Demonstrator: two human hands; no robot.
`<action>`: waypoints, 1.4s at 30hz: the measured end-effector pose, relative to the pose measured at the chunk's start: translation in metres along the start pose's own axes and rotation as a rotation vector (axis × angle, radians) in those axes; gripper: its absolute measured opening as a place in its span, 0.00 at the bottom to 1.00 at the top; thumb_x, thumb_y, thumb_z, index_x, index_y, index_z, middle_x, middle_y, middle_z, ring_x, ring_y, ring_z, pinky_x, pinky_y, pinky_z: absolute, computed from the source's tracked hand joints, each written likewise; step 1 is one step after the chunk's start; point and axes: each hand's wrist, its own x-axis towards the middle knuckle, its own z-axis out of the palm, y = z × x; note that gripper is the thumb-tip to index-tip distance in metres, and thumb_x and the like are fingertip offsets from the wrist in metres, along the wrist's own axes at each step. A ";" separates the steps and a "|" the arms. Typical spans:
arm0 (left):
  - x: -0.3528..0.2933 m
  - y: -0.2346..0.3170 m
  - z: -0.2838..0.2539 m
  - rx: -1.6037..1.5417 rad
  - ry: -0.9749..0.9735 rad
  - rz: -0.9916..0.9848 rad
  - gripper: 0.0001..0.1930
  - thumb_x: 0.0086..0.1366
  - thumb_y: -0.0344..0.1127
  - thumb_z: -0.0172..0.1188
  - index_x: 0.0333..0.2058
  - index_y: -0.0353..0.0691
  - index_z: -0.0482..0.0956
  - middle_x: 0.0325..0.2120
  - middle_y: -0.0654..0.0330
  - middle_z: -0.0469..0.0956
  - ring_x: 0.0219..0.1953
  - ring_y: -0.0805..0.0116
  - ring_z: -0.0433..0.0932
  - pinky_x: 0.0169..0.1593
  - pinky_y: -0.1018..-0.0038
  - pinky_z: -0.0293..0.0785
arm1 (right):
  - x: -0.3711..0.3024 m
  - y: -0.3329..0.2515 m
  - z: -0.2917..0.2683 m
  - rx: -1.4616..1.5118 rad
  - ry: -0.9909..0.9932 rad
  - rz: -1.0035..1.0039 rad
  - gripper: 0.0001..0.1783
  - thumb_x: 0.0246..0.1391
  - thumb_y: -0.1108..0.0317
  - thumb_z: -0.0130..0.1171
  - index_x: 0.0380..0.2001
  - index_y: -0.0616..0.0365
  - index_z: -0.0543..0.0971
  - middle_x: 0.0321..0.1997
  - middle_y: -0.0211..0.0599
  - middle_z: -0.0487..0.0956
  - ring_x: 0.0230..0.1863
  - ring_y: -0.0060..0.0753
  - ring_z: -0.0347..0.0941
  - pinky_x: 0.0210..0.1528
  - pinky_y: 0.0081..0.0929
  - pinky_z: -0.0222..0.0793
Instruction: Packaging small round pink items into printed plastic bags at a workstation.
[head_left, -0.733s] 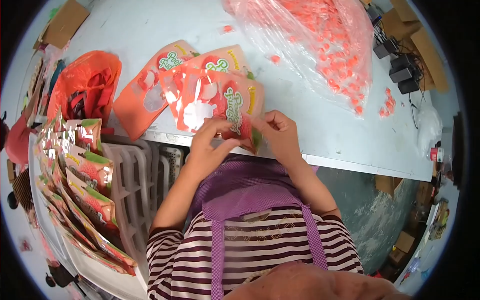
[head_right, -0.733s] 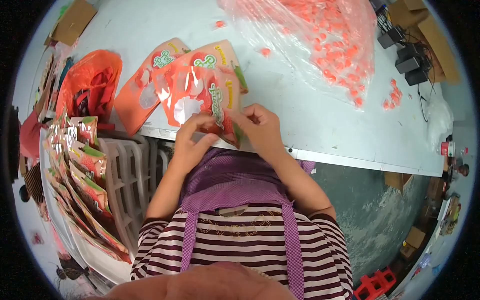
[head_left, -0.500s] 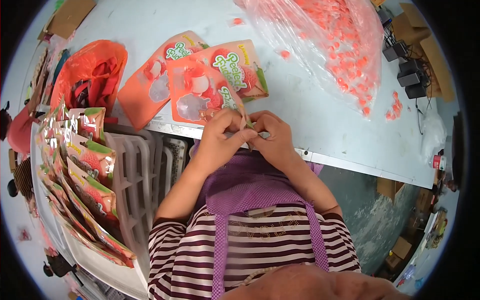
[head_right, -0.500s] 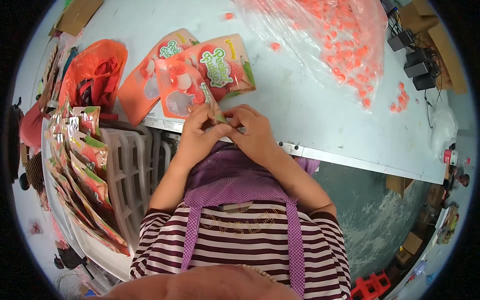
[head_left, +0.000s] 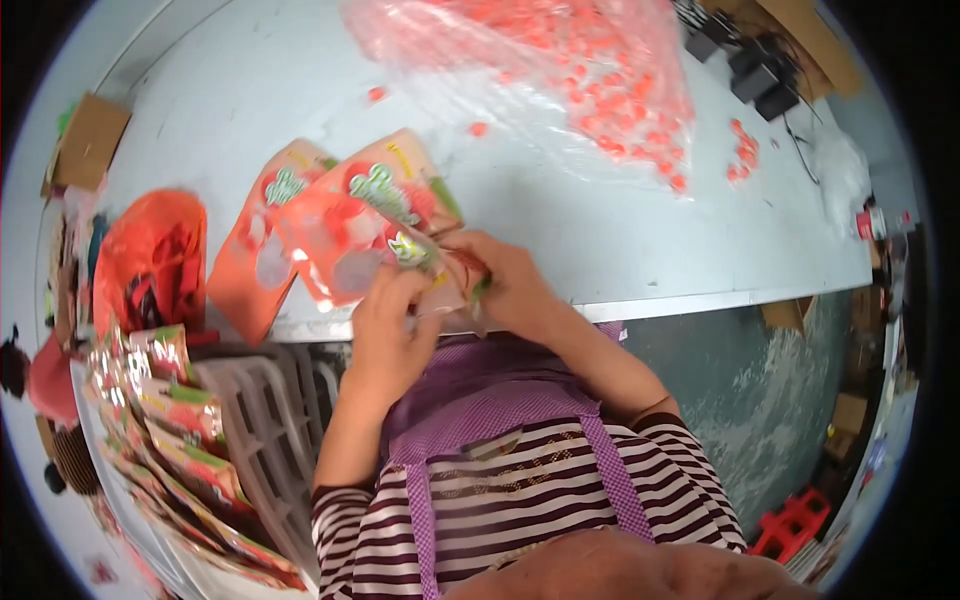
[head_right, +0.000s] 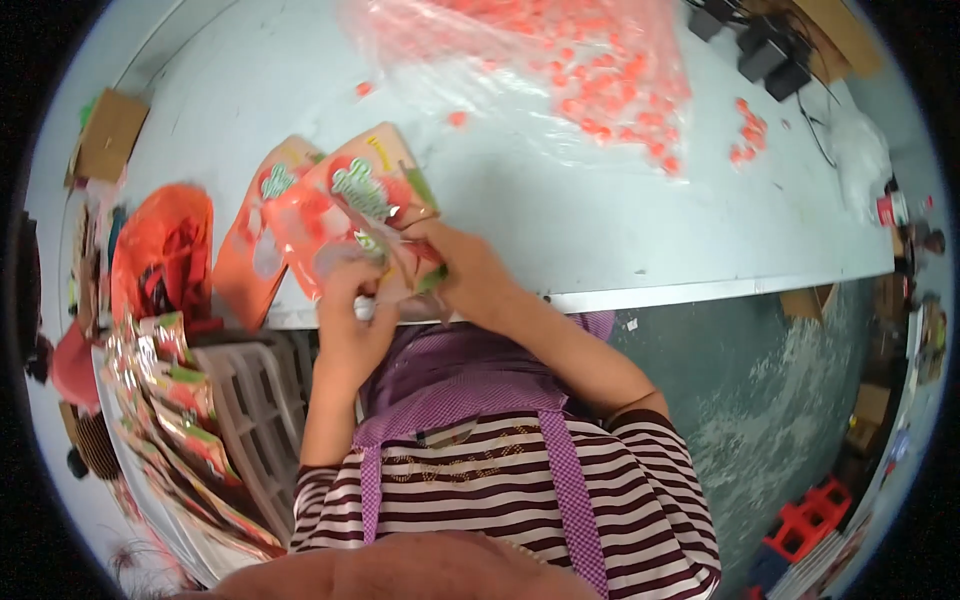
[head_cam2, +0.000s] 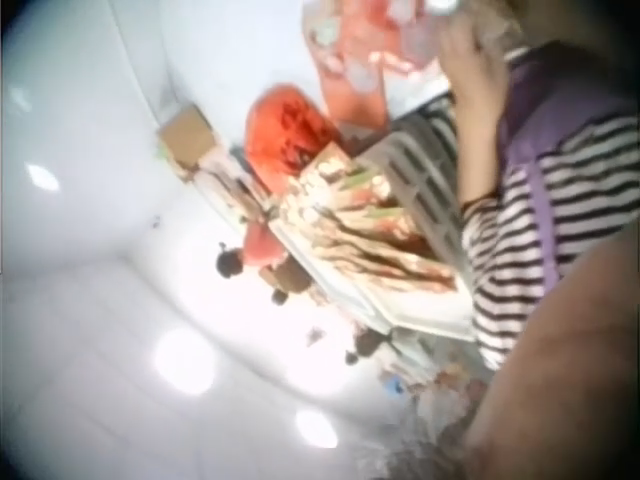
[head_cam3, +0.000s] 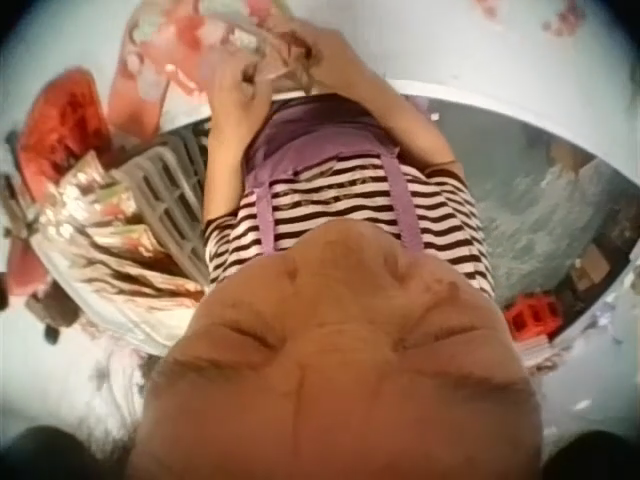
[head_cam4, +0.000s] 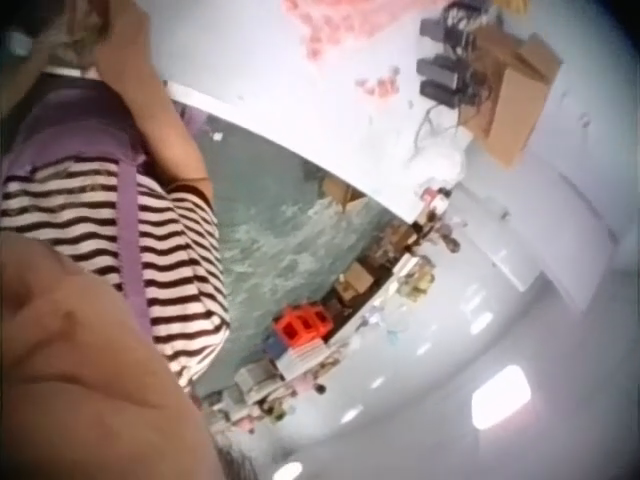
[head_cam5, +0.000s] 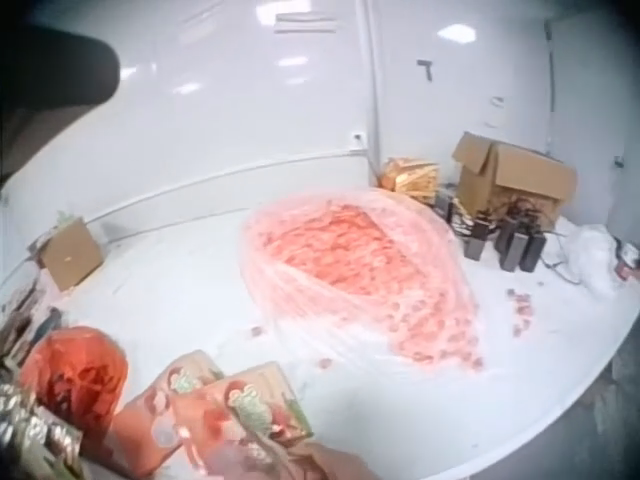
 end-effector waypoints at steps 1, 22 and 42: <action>0.004 -0.001 -0.002 -0.015 -0.024 0.030 0.09 0.44 0.22 0.62 0.26 0.38 0.74 0.24 0.59 0.68 0.24 0.64 0.69 0.27 0.72 0.67 | 0.002 0.007 -0.011 0.029 0.016 -0.122 0.18 0.47 0.77 0.57 0.44 0.61 0.72 0.39 0.41 0.77 0.40 0.26 0.74 0.43 0.23 0.68; 0.031 -0.063 0.039 0.181 -0.201 0.302 0.06 0.45 0.20 0.59 0.23 0.34 0.73 0.43 0.46 0.74 0.52 0.49 0.69 0.51 0.60 0.67 | 0.070 0.040 -0.128 -0.353 0.122 -0.044 0.21 0.49 0.65 0.60 0.47 0.56 0.73 0.48 0.39 0.74 0.46 0.32 0.70 0.48 0.28 0.66; 0.036 -0.071 0.050 -0.002 -0.225 0.328 0.10 0.37 0.21 0.55 0.24 0.33 0.72 0.43 0.50 0.75 0.50 0.52 0.70 0.47 0.59 0.67 | 0.249 0.110 -0.063 -1.053 0.148 -0.324 0.31 0.49 0.47 0.54 0.47 0.63 0.70 0.55 0.39 0.69 0.53 0.40 0.61 0.53 0.40 0.53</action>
